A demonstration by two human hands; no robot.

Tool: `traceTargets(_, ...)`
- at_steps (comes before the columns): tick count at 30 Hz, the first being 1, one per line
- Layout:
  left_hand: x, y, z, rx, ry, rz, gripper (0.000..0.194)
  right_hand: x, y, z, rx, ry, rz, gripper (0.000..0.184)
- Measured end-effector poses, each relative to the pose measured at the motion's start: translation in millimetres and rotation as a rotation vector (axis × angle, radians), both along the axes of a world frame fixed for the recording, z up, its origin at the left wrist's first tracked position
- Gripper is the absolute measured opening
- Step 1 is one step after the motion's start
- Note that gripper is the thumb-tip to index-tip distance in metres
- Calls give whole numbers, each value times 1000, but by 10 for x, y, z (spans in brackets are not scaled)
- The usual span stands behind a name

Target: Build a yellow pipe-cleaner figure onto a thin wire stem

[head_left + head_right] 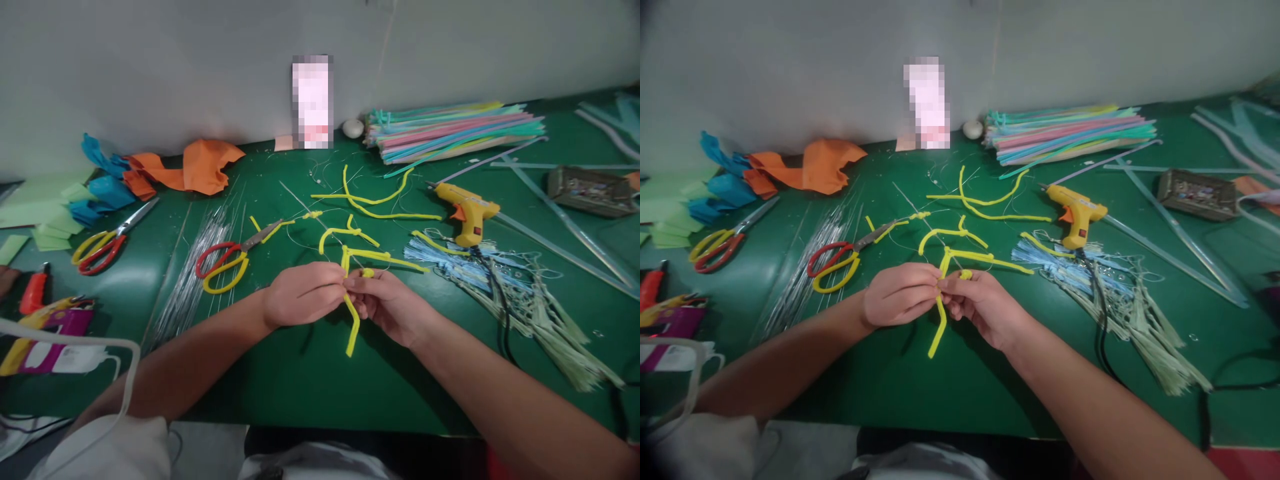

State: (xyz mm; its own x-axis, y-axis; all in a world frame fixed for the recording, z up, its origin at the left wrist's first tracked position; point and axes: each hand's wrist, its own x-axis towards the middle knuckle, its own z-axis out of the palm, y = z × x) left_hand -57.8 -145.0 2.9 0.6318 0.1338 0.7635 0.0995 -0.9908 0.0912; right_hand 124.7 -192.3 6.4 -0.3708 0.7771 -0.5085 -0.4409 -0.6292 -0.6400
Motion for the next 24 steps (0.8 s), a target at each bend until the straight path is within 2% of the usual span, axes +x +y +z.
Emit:
traceTargets(6, -1, 25, 35, -21, -1, -9, 13, -18, -3, 23, 25, -53, -24, 22)
traceTargets(9, 16, 11, 57, -70, -33, 44, 15, -32, -8, 47, 55, -74, -32, 22)
traceTargets(13, 66, -59, 92, -259, -73, 173, 12, -37, -19, 40, 93, -99, -54, 19)
traceTargets(19, 120, -154, 96, -635, -81, 286, 8, -29, -15, -8, 112, -143, -81, 15)
traceTargets(21, 120, -156, 80, -672, -78, 295, 7, -34, -16, -11, 112, -140, -90, 17)
traceTargets(24, 111, -142, 65, -641, -76, 253, 2, -43, -21, -17, 109, -129, -101, 16)
